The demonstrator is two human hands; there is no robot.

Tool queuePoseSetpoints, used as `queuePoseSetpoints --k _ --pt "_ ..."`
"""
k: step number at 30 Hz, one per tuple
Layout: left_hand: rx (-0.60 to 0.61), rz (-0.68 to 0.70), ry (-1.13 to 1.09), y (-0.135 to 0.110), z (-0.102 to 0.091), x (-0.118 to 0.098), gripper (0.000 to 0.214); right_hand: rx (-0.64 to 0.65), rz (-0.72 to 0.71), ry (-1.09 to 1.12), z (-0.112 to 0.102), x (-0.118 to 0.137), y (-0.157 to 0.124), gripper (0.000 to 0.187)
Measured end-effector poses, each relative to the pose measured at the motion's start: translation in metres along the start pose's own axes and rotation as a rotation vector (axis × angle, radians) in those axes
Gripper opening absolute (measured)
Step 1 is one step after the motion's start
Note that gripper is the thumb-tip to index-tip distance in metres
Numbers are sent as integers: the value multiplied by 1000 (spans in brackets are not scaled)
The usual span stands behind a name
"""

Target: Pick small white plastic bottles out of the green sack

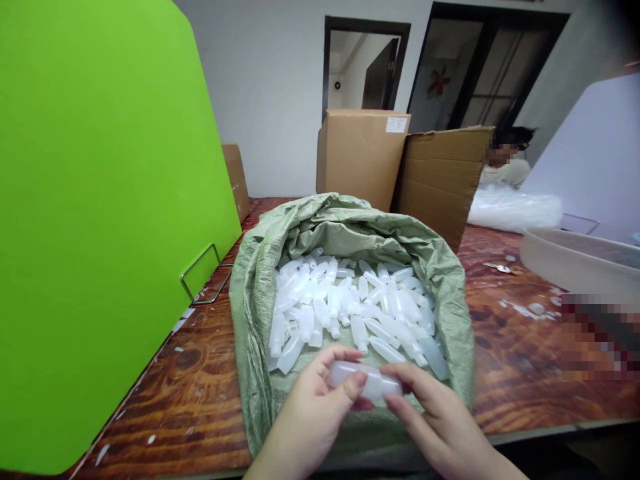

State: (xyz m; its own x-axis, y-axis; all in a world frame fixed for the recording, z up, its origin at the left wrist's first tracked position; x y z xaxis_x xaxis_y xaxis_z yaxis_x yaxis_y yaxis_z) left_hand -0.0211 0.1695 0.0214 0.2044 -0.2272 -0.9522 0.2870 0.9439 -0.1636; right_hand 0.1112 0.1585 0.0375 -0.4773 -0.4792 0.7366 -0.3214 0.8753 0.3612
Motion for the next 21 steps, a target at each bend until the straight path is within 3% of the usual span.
queuePoseSetpoints --k 2,4,7,9,14,17,21 --pt "65 -32 146 -4 7 4 37 76 148 36 7 -13 -2 33" --pt "173 -85 383 -10 18 11 35 84 163 -35 8 -15 -2 40" --pt "251 -95 816 -16 27 16 29 14 -125 -244 4 12 -1 35" --pt "185 -16 1005 -16 27 10 23 -57 -316 -317 0 31 -4 23" --pt "192 53 1089 -13 32 14 19 -96 -549 -421 1 57 -6 15" --pt "131 101 1166 -9 31 13 19 -79 -461 -419 7 53 5 31" --pt "-3 97 1268 -6 21 3 27 80 -110 -366 27 22 26 42"
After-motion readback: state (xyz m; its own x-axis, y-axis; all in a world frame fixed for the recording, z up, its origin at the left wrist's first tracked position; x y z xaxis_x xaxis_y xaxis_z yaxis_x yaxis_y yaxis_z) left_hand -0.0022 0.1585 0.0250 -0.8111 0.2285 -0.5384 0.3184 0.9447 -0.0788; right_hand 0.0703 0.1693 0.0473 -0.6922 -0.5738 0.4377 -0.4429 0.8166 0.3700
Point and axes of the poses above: each hand's wrist, its own y-axis towards the middle knuckle, its own z-axis out of the palm, x = y × z, the point moved 9 cm from there along y, towards the middle knuckle, and after that the axes turned 2 degrees about -x, right-handed, at the moved point
